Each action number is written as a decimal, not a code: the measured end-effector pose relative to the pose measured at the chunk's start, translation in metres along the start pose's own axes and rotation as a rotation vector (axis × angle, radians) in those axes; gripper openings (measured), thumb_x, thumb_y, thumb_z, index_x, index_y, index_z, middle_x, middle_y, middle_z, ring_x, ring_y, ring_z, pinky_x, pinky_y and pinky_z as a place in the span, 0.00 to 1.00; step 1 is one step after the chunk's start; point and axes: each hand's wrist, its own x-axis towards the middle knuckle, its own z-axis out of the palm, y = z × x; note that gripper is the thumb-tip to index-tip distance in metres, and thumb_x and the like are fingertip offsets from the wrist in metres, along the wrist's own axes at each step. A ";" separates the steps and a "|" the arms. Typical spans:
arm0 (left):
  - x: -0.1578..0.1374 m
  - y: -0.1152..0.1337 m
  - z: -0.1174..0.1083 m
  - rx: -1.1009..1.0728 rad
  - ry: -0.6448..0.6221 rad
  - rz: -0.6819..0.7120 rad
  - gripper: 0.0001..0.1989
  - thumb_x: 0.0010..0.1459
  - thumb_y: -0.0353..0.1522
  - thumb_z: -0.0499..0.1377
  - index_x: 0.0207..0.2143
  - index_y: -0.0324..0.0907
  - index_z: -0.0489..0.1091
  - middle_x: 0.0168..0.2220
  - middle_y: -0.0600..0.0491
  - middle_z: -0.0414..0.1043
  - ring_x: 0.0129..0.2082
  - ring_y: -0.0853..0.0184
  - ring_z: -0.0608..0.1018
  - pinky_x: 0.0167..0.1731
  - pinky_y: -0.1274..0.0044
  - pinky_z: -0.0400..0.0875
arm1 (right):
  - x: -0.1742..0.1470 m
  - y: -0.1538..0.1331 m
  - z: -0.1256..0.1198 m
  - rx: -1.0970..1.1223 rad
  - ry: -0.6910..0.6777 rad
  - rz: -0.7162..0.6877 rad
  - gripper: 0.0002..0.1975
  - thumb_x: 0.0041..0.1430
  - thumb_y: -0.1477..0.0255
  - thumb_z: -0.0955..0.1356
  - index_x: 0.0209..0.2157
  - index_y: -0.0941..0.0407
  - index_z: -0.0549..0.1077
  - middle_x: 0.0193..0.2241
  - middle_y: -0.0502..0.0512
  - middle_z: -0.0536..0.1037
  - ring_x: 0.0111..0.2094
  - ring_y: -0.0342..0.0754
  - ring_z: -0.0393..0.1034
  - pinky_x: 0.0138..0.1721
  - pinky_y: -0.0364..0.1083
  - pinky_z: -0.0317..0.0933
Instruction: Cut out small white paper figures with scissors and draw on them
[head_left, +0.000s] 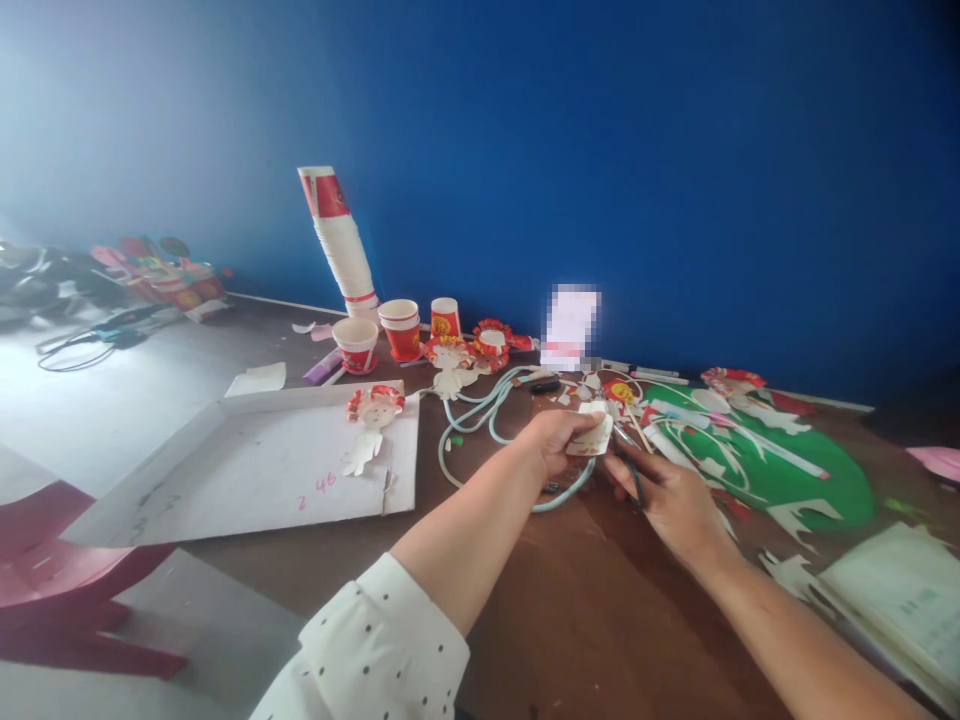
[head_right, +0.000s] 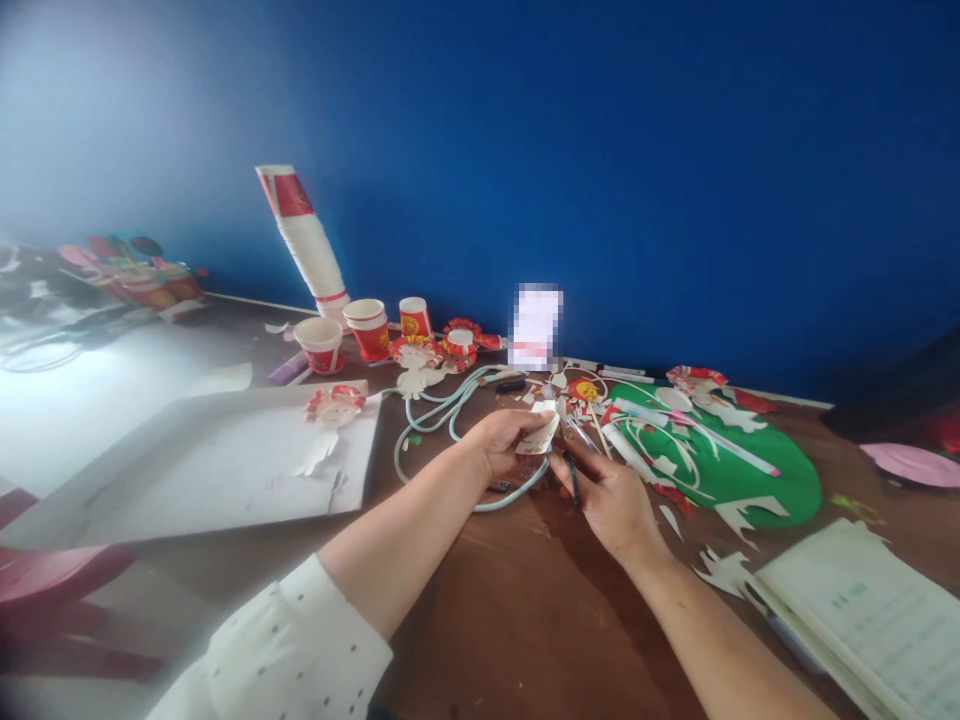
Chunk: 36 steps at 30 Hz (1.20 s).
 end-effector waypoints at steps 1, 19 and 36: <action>0.001 0.000 -0.001 0.001 -0.004 0.000 0.08 0.57 0.25 0.55 0.25 0.33 0.68 0.20 0.51 0.69 0.18 0.71 0.71 0.22 0.78 0.67 | 0.000 0.001 0.001 0.002 0.011 -0.009 0.28 0.50 0.52 0.69 0.47 0.54 0.78 0.18 0.49 0.75 0.24 0.48 0.70 0.26 0.44 0.62; 0.004 -0.002 -0.001 0.041 0.003 0.054 0.07 0.56 0.24 0.56 0.24 0.33 0.68 0.20 0.52 0.69 0.19 0.71 0.71 0.24 0.78 0.67 | -0.006 0.007 0.014 -0.125 0.087 -0.131 0.24 0.56 0.54 0.66 0.46 0.55 0.77 0.21 0.51 0.78 0.24 0.49 0.72 0.28 0.45 0.64; 0.016 -0.007 -0.011 0.089 -0.074 0.016 0.06 0.54 0.27 0.57 0.25 0.34 0.68 0.18 0.51 0.69 0.17 0.68 0.71 0.19 0.76 0.68 | -0.011 0.008 0.020 -0.212 0.113 -0.248 0.18 0.61 0.59 0.63 0.46 0.52 0.76 0.23 0.50 0.78 0.26 0.49 0.73 0.32 0.45 0.64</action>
